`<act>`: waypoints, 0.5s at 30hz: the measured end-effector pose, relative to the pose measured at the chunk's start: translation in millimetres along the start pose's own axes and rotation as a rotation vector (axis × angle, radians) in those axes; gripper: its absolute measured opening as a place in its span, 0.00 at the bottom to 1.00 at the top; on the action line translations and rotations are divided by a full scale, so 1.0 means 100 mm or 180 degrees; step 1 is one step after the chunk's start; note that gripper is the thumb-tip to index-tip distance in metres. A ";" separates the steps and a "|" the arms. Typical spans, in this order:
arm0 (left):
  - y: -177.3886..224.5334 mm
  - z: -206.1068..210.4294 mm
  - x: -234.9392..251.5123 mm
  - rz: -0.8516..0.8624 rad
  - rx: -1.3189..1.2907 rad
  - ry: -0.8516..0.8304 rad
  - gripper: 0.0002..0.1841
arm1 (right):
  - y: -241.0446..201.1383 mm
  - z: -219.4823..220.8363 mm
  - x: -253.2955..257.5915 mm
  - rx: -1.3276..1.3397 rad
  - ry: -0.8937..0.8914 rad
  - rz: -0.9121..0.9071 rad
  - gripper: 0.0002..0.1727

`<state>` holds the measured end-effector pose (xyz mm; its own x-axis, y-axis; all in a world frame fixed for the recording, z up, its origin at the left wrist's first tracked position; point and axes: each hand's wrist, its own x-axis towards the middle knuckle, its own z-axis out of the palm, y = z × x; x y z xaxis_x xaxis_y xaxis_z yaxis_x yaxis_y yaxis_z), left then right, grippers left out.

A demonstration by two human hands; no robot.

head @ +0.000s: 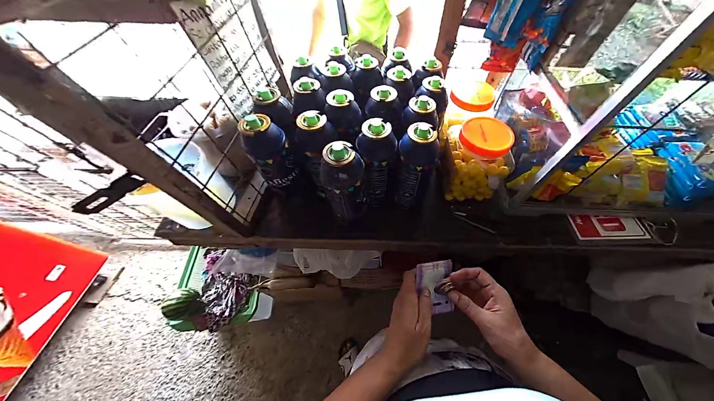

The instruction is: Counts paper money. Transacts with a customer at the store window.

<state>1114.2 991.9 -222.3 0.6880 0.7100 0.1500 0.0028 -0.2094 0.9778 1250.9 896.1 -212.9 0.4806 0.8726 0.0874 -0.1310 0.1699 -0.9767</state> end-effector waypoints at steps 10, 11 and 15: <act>-0.06 -0.16 -0.04 0.0345 -0.0148 -0.0172 0.17 | 0.09 0.17 0.02 -0.0594 0.0095 -0.0367 0.15; -0.05 -0.19 -0.04 0.0366 -0.0160 -0.0163 0.18 | 0.09 0.20 0.03 -0.0530 0.0028 -0.0355 0.16; -0.12 -0.32 -0.06 0.0384 -0.0177 -0.0134 0.21 | 0.11 0.26 0.10 -0.0618 -0.0172 -0.0446 0.14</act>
<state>1086.8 1012.2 -230.0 0.7107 0.6530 0.2618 -0.1211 -0.2530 0.9599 1231.8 918.6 -217.3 0.4346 0.8708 0.2299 0.1053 0.2044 -0.9732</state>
